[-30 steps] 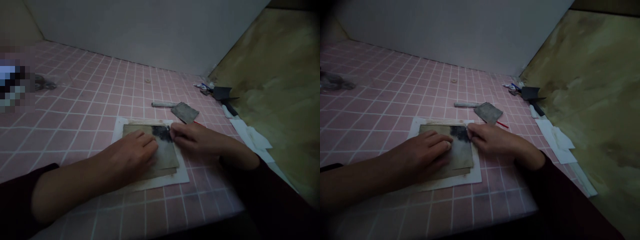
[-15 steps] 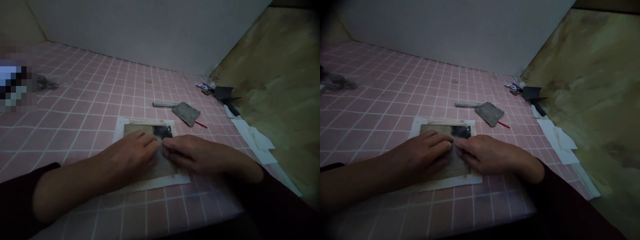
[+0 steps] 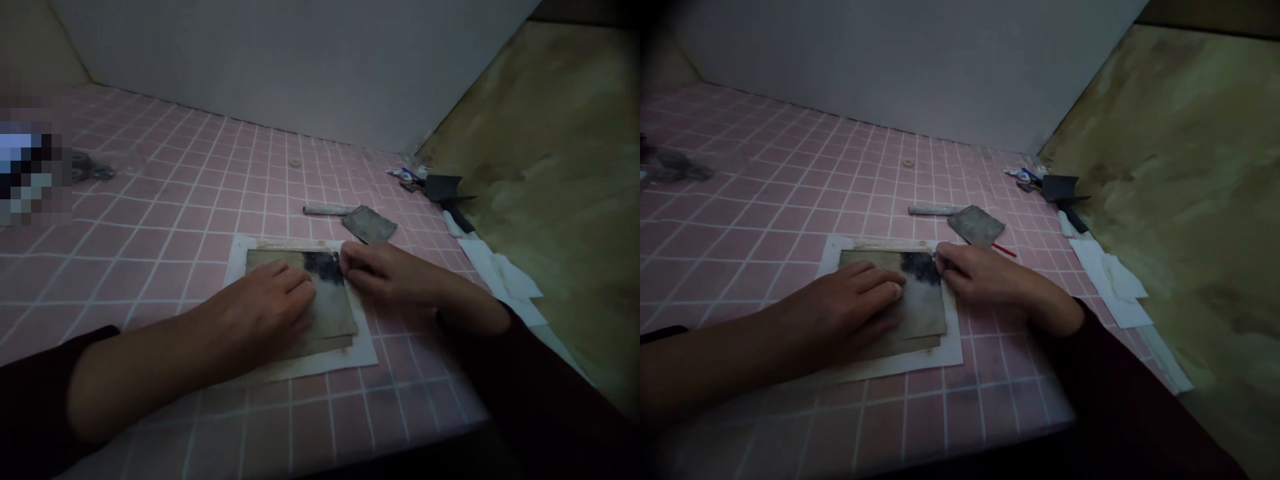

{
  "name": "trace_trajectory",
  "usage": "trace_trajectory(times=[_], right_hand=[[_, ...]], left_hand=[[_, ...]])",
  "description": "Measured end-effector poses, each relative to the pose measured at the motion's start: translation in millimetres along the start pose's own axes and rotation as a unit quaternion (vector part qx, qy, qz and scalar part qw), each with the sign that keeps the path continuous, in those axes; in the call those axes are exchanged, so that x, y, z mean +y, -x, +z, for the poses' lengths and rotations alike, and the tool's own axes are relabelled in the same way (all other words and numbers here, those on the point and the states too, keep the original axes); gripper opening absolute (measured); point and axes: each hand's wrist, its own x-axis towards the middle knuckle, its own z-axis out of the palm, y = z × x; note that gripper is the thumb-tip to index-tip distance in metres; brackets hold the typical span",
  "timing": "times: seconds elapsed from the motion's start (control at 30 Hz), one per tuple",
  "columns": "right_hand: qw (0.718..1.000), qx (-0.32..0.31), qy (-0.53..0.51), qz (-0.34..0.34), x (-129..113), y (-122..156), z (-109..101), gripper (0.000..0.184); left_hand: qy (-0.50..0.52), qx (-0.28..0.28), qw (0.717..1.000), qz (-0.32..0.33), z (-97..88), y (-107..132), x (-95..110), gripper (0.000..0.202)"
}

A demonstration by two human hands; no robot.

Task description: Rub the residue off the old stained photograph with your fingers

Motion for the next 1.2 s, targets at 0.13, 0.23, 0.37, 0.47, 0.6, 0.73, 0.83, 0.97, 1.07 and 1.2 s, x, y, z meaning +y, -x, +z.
trace_trajectory(times=[0.13,0.23,0.37,0.47,0.6,0.73,0.83,0.97,1.07,1.2], right_hand=[[0.996,-0.062,-0.051,-0.037,-6.2,1.3,0.2,0.01],[0.999,-0.033,-0.03,-0.005,-4.8,1.2,-1.8,0.011],[0.986,0.056,-0.148,0.053,4.9,1.2,-8.6,0.003],[0.937,0.032,-0.346,0.037,4.7,0.4,-7.6,0.004],[0.843,0.019,-0.536,0.04,-1.3,-2.9,2.9,0.007],[0.745,-0.004,-0.665,0.044,-6.3,-4.5,11.4,0.007],[0.697,-0.027,-0.715,0.045,-9.6,-4.9,15.4,0.01],[0.694,-0.048,-0.718,0.034,-12.3,-7.5,23.3,0.009],[0.711,-0.043,-0.701,0.042,-12.5,-9.3,30.2,0.009],[0.733,-0.044,-0.677,0.043,-12.4,-8.3,34.4,0.01]], left_hand=[[-0.005,0.01,1.0,0.014,0.5,1.2,-1.3,0.015],[-0.003,0.007,1.0,0.007,-0.1,1.0,-1.6,0.015],[0.004,0.001,1.0,0.004,-1.1,0.2,-0.8,0.015],[0.004,0.007,1.0,0.006,-1.1,-0.5,-0.5,0.015],[0.004,0.007,1.0,0.007,-0.4,-0.8,-0.7,0.015],[-0.005,0.008,1.0,0.01,-0.9,0.7,0.5,0.015],[0.004,0.008,1.0,-0.008,-3.1,1.7,2.2,0.018],[0.043,0.028,0.998,-0.031,-6.4,0.8,3.0,0.024],[0.085,0.04,0.994,-0.052,-7.8,-0.7,2.2,0.02],[0.133,0.056,0.986,-0.081,-7.9,-1.8,0.5,0.023]])
